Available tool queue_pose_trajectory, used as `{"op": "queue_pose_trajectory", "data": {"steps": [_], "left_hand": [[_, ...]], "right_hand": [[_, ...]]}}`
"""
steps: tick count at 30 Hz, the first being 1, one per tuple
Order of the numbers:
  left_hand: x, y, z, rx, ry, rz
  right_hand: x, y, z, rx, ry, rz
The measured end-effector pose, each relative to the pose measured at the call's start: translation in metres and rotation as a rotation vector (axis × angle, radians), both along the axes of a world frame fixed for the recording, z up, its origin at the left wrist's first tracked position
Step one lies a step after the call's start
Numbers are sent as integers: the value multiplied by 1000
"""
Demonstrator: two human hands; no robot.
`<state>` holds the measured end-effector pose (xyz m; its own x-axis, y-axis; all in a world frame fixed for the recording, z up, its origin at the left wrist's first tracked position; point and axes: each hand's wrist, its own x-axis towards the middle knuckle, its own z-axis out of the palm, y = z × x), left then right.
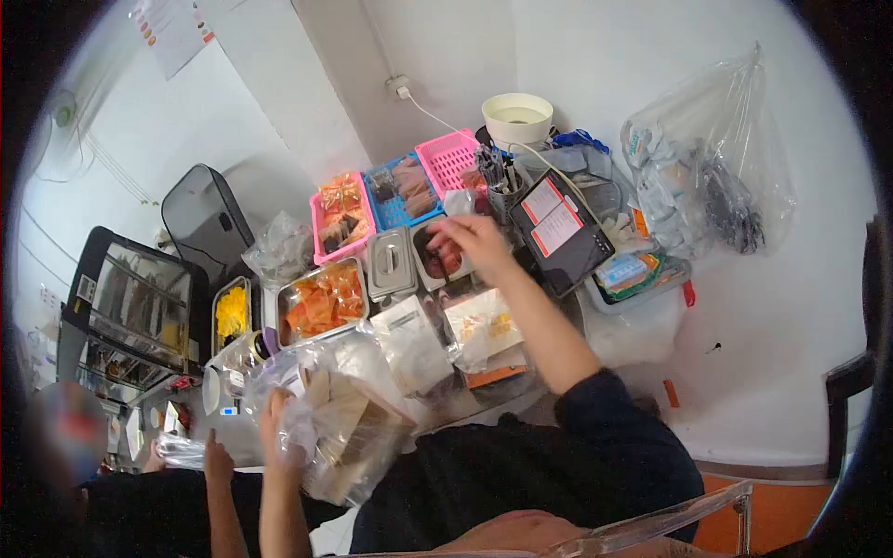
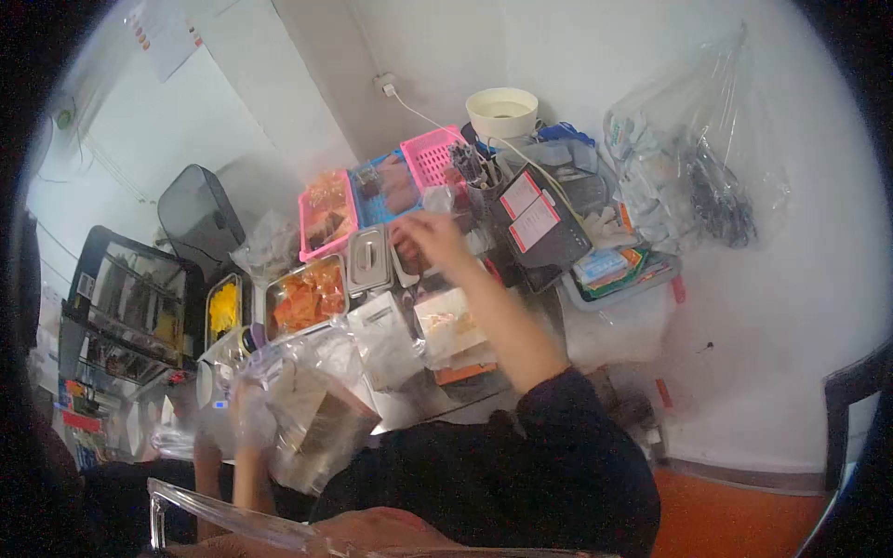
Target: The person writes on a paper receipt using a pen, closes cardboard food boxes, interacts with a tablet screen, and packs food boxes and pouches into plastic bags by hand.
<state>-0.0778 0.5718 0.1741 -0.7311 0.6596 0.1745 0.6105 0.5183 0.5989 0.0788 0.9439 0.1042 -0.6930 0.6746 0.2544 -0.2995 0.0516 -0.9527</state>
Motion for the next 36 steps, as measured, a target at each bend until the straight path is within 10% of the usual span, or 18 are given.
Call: {"op": "queue_pose_trajectory", "data": {"steps": [2, 8, 14, 23, 26, 36], "left_hand": [[-33, -39, -63, 16, 441, -182], [-2, -66, -102, -90, 209, 58], [39, -20, -88, -14, -31, 98], [44, -18, -162, -156, -95, 244], [29, -27, -179, -111, 9, -41], [76, -3, -146, -57, -61, -72]], "right_hand": [[-11, 61, -54, 322, -323, -306], [-59, 172, -227, 893, -1160, -67], [-50, 138, -197, 864, -1334, 119], [-47, 147, -199, 952, -1313, 261], [-49, 140, -181, 1056, -1432, 240], [-23, 151, -176, 1064, -692, -33]]}}
